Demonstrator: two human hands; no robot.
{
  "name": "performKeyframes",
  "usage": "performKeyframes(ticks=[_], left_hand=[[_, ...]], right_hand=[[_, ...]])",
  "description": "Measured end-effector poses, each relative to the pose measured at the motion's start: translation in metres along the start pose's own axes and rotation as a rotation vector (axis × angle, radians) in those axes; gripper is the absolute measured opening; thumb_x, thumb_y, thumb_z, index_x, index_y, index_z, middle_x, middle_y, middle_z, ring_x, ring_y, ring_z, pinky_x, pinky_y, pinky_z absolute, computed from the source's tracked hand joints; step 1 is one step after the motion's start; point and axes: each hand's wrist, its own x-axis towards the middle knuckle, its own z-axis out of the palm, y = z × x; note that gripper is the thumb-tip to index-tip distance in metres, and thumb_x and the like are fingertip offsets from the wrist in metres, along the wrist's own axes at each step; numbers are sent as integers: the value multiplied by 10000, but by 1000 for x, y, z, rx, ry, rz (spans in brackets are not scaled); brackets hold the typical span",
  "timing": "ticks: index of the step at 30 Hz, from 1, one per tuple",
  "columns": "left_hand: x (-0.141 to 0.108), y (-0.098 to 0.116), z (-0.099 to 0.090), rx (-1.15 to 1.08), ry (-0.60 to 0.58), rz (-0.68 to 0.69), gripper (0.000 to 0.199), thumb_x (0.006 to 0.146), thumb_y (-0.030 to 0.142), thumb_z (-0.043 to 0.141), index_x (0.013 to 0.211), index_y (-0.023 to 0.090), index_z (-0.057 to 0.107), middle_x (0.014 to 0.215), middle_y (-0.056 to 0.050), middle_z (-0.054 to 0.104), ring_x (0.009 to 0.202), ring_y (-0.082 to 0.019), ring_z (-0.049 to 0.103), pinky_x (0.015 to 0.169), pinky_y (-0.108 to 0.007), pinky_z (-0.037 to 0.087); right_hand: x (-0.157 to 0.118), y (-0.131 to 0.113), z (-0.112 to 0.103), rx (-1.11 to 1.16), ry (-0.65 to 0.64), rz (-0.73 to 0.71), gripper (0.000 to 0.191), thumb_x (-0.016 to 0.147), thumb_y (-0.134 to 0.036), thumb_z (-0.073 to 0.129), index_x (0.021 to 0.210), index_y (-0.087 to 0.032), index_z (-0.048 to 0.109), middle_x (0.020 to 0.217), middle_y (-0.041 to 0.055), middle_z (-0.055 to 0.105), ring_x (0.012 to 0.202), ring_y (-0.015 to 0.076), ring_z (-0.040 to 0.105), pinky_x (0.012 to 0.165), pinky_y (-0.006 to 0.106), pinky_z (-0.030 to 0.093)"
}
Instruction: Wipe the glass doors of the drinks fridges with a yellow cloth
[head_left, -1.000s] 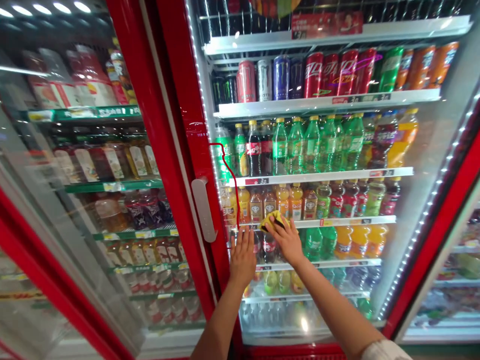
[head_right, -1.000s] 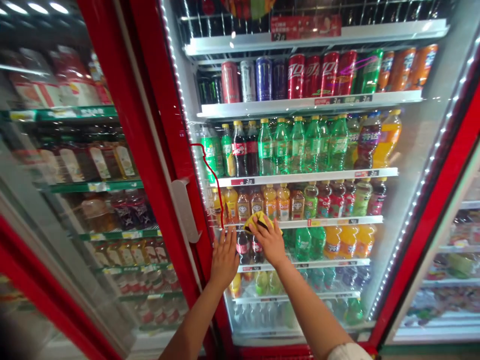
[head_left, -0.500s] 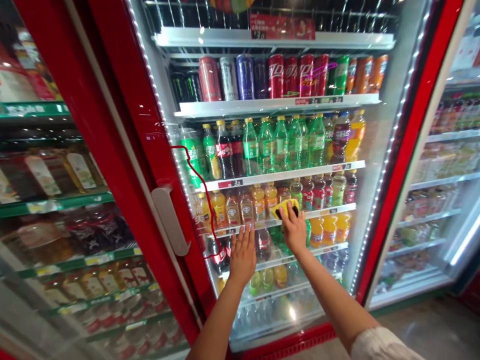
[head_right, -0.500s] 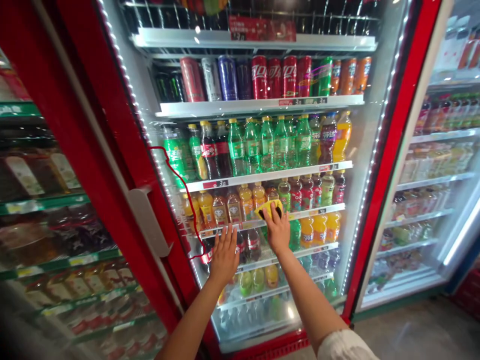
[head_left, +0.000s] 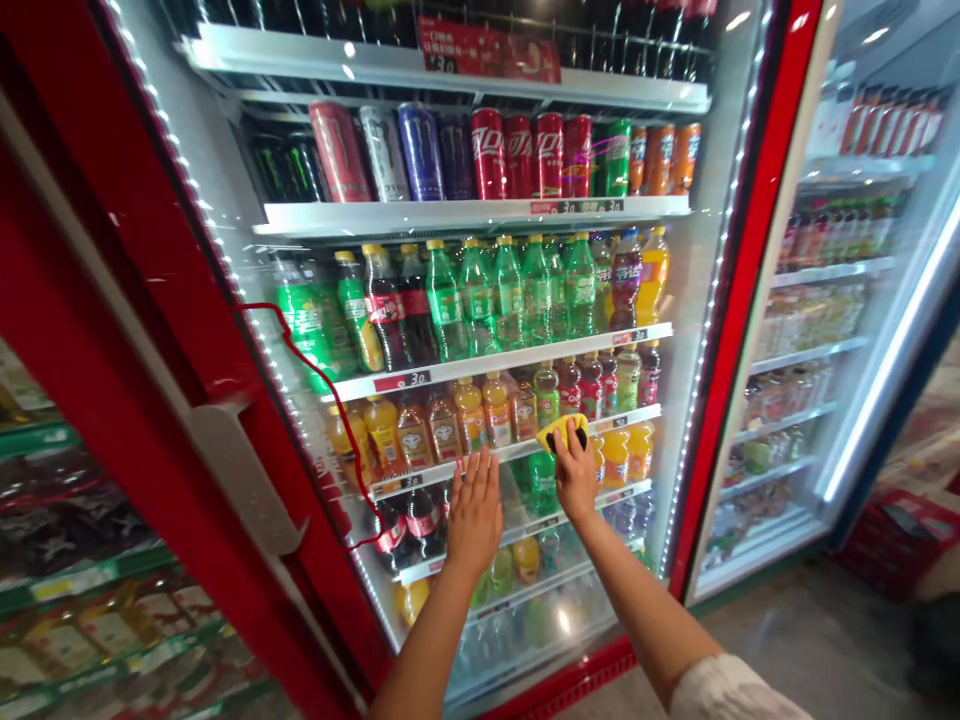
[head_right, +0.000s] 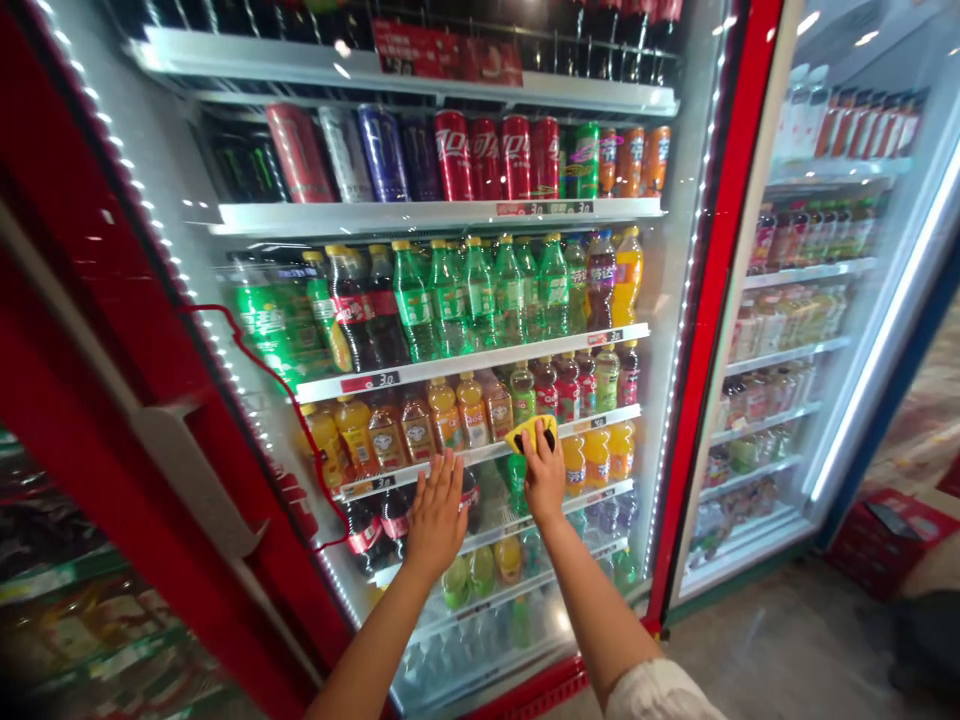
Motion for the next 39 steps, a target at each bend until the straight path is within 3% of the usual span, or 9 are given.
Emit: performKeyframes(ticks=[4, 8, 14, 19, 22, 26, 29, 35, 39], left_hand=[[7, 14, 8, -12, -2, 22, 894, 937, 228, 567, 1674, 171, 64, 1722, -104, 241, 1611, -266, 167, 1322, -502, 183], [18, 28, 15, -18, -36, 37, 872, 941, 236, 562, 1674, 175, 93, 1716, -102, 265, 1611, -253, 172, 1314, -481, 214], [27, 52, 29, -28, -59, 61, 838, 947, 233, 550, 1670, 171, 132, 1713, -98, 264, 1608, -256, 186, 1312, -494, 215], [37, 70, 43, -23, -102, 103, 824, 933, 200, 544, 1667, 208, 171, 1711, -66, 269, 1603, -248, 209, 1313, -495, 219], [47, 79, 52, -26, -112, 112, 843, 920, 190, 558, 1668, 231, 170, 1713, -49, 262, 1607, -242, 194, 1314, -499, 213], [57, 92, 60, -27, -121, 110, 903, 886, 158, 581, 1670, 254, 143, 1719, -48, 228, 1616, -252, 142, 1317, -550, 158], [60, 99, 64, -19, -131, 112, 913, 872, 129, 581, 1667, 261, 153, 1725, -56, 191, 1618, -262, 109, 1312, -585, 113], [72, 105, 72, 15, -132, 104, 902, 885, 97, 555, 1663, 289, 142, 1726, -59, 166, 1615, -279, 97, 1298, -620, 88], [80, 110, 79, 27, -126, 62, 894, 897, 92, 527, 1661, 292, 108, 1721, -65, 172, 1610, -290, 121, 1293, -632, 78]], right_hand=[[-17, 3, 6, 40, -18, -35, 881, 828, 60, 402, 1635, -282, 314, 1672, 109, 381, 1564, 290, 310, 1149, 571, 465], [4, 26, -3, 45, -46, -148, 768, 881, 10, 447, 1567, -336, 445, 1615, 43, 483, 1573, 286, 276, 1178, 565, 429], [-7, 53, -21, -104, 39, 162, 858, 807, 1, 491, 1593, -333, 408, 1649, 119, 386, 1369, 351, 470, 1035, 567, 491], [0, 61, -21, -62, -23, 5, 754, 872, -53, 518, 1537, -406, 486, 1538, 82, 471, 1180, 284, 549, 992, 470, 513], [17, 85, -29, -90, -21, 38, 677, 915, -87, 499, 1514, -400, 520, 1528, 79, 482, 1165, 285, 554, 1008, 468, 496], [3, 105, -36, -179, 32, 239, 814, 872, -78, 488, 1634, -309, 318, 1601, 164, 380, 1280, 368, 507, 1033, 565, 464], [-11, 107, -36, -206, -21, 185, 908, 845, -62, 511, 1666, -297, 203, 1620, 184, 348, 1319, 370, 487, 1056, 579, 454], [28, 153, -47, -156, -3, 39, 663, 910, -83, 488, 1507, -370, 530, 1554, 88, 467, 1242, 298, 541, 1035, 470, 478], [25, 178, -52, -152, 99, 165, 718, 868, -66, 458, 1550, -289, 481, 1493, 147, 477, 1304, 337, 503, 1030, 521, 477]])
